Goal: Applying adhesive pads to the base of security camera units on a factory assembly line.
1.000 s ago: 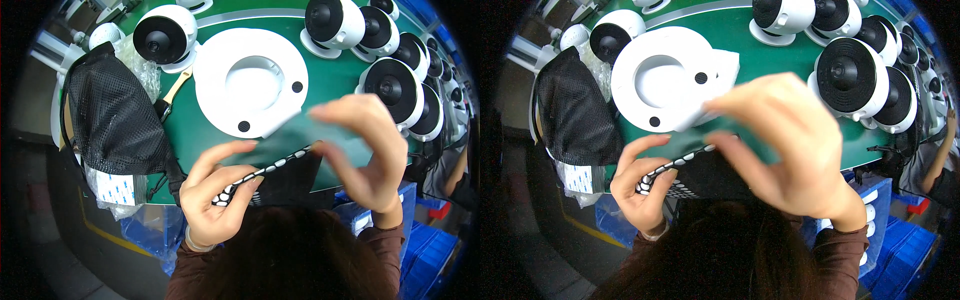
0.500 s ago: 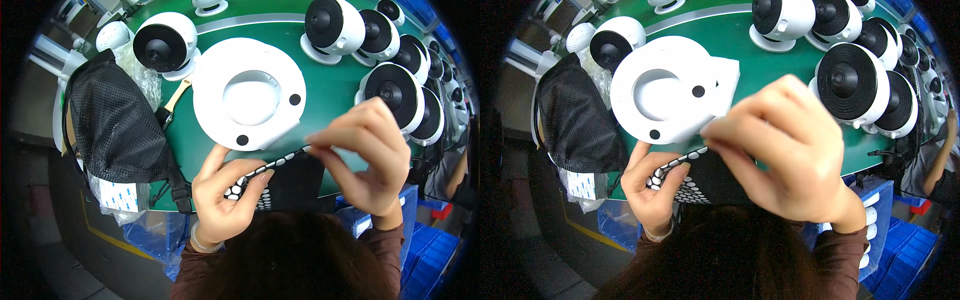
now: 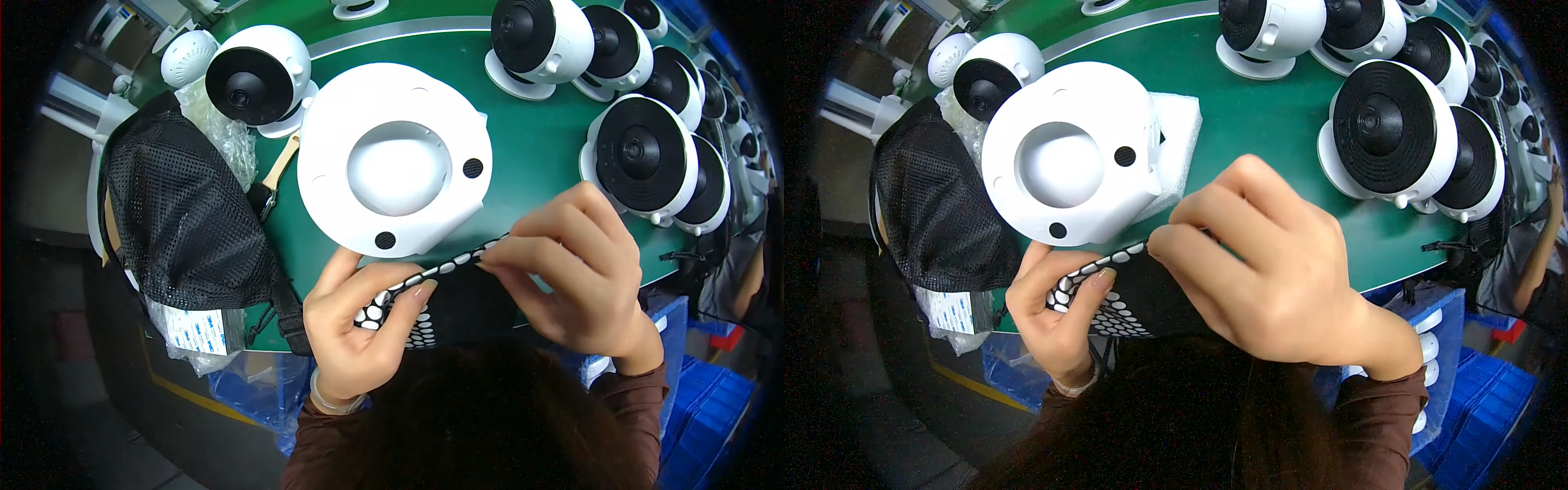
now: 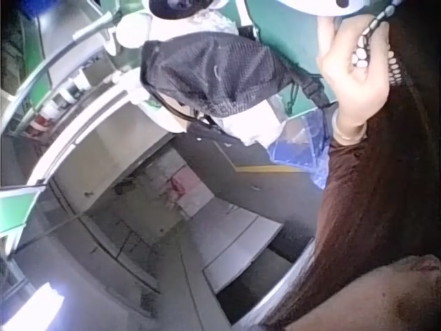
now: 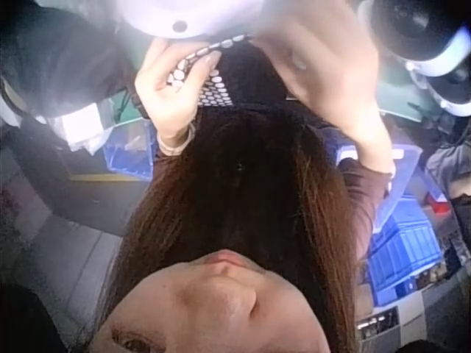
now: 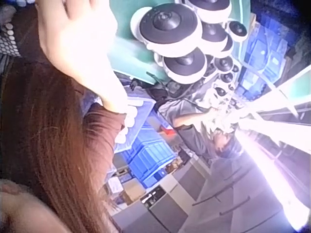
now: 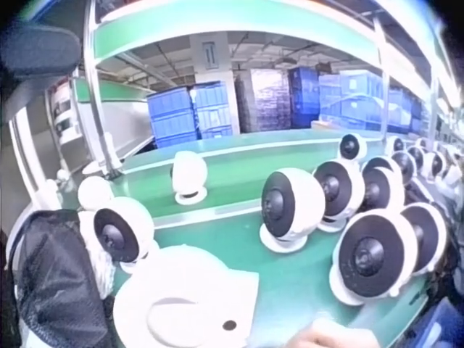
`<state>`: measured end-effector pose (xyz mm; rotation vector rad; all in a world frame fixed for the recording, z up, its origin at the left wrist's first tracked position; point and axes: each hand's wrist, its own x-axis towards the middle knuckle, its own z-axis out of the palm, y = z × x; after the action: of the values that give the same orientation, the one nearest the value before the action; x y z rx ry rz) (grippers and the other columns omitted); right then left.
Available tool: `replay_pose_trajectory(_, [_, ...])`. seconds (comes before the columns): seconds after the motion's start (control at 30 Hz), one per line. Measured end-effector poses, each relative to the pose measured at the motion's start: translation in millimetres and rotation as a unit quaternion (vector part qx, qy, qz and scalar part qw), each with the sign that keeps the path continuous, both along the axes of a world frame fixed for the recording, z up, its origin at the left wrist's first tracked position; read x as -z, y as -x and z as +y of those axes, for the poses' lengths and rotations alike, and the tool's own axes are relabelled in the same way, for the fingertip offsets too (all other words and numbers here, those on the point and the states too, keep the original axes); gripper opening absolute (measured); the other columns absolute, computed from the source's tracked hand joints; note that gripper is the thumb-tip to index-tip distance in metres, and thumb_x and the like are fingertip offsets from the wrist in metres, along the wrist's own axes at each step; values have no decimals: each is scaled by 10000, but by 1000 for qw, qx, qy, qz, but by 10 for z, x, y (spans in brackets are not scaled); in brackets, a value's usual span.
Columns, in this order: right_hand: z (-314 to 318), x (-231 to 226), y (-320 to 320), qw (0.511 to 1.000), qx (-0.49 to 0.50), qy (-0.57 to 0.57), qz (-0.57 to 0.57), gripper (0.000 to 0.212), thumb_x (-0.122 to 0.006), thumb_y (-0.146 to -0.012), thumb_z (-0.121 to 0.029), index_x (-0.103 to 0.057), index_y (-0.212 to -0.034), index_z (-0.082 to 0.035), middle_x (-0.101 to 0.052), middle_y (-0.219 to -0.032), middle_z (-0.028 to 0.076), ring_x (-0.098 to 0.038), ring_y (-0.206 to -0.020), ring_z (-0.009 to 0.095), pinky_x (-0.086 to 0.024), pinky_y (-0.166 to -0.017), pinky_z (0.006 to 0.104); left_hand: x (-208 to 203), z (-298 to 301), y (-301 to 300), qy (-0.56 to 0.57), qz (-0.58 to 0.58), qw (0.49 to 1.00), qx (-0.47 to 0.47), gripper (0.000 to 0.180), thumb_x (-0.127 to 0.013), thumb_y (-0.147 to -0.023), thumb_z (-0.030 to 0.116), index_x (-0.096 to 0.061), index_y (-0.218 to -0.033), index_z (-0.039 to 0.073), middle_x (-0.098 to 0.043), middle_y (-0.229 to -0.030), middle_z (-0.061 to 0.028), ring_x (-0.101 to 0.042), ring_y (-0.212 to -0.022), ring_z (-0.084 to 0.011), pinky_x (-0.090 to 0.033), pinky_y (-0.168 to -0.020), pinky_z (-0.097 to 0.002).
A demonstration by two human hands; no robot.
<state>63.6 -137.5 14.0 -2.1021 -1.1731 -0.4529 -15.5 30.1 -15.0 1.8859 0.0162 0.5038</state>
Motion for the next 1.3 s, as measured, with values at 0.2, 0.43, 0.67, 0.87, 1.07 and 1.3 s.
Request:
replay_pose_trajectory(0.2, [16,7,-46,999,13,32,-25,242,-721,-528,-4,-614,-733,-74,-520,-704,32,-474,-630,201,-396,-521,281,48,4,-37,-20,-23,999,-14,162,-647,-612,-78,-626,-769,-46,-590,-840,-149,-594,-753,-212,-445,-666,-259])
replay_pose_trajectory(0.43, [-5,51,-123,993,-26,50,-105,240,-708,-517,-36,-618,-738,-51,-547,-705,42,-496,-610,197,-398,-478,275,41,-4,-66,-37,-37,998,-20,215,-642,-607,-92,-639,-817,-46,-596,-850,-155,-598,-783,-224,-449,-691,-268])
replay_pose_trajectory(0.67, [-41,-288,81,999,-18,-1,-43,123,-622,-652,-50,-607,-774,-49,-607,-781,44,-546,-678,189,-431,-595,281,38,12,-36,-31,-33,999,-22,215,-641,-604,-95,-633,-816,-59,-602,-854,-162,-607,-776,-226,-459,-681,-267])
replay_pose_trajectory(0.87, [337,-400,-468,979,28,-90,179,90,-618,-770,-71,-604,-807,9,-630,-786,60,-611,-744,110,-481,-690,206,4,-41,-51,-16,-4,999,-35,217,-613,-589,-80,-625,-805,-69,-600,-847,-156,-571,-796,-201,-414,-741,-272])
replay_pose_trajectory(1.07, [444,-445,-414,986,24,-56,155,85,-620,-766,-82,-609,-777,1,-611,-719,26,-577,-657,62,-464,-642,173,-4,-24,-31,-16,2,1000,-26,213,-615,-589,-92,-622,-801,-77,-597,-851,-157,-580,-785,-197,-423,-723,-258])
replay_pose_trajectory(1.3, [459,-461,-421,980,14,-64,186,91,-624,-759,-77,-601,-784,8,-607,-728,27,-572,-656,50,-457,-625,152,45,26,-84,-40,-49,998,-16,185,-658,-611,-75,-640,-791,-39,-605,-808,-144,-629,-714,-231,-465,-624,-259])
